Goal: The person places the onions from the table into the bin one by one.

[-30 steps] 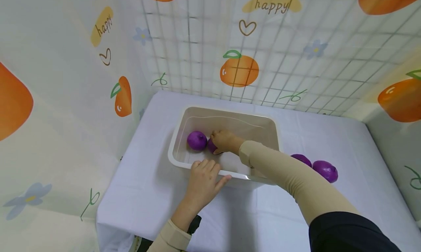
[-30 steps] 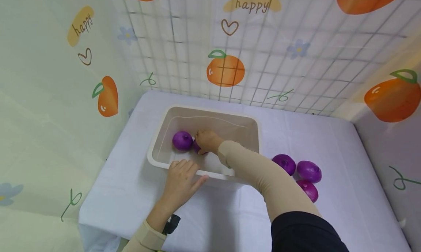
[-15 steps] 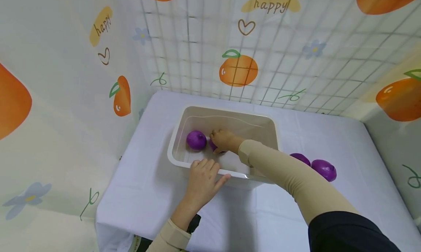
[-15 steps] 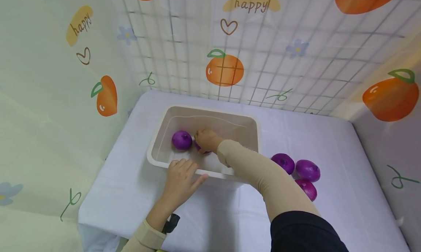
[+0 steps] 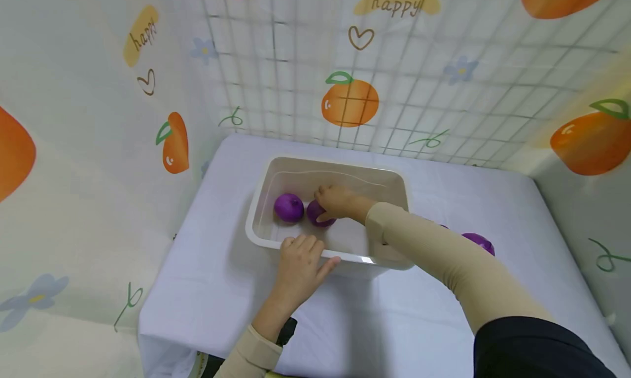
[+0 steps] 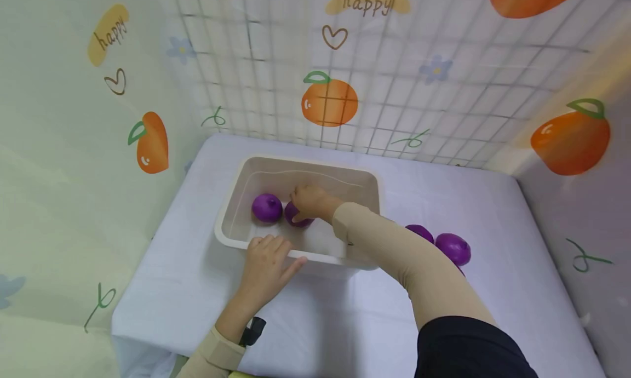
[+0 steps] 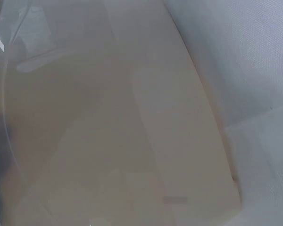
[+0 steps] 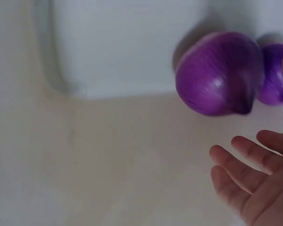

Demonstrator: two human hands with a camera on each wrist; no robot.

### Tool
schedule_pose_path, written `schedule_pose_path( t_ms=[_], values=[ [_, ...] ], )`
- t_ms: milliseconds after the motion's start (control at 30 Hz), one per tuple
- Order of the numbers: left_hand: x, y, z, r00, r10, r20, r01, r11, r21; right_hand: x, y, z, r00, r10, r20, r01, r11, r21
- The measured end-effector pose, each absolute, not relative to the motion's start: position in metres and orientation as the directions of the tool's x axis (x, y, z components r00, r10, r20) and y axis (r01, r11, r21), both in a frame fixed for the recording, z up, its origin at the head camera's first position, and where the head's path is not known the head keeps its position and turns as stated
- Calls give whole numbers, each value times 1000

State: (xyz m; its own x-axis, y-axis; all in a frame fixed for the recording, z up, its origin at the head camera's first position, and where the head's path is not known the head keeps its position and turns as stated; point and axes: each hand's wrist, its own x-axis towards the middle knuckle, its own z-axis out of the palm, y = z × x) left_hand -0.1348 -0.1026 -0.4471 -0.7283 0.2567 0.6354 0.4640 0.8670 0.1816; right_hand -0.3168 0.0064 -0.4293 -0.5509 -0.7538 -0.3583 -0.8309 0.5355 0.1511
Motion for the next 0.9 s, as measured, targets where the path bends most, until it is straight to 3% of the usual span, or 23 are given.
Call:
schedule_pose_path(
  t_ms=[267, 900],
  values=[
    [-133, -101, -446, -740, 255, 623, 465, 862, 200, -313, 18, -397, -557, -772, -306, -824, 560, 87],
    [-130, -96, -443, -751, 244, 613, 466, 854, 230, -288, 87, -310, -715, -683, -150, -691, 722, 9]
  ],
)
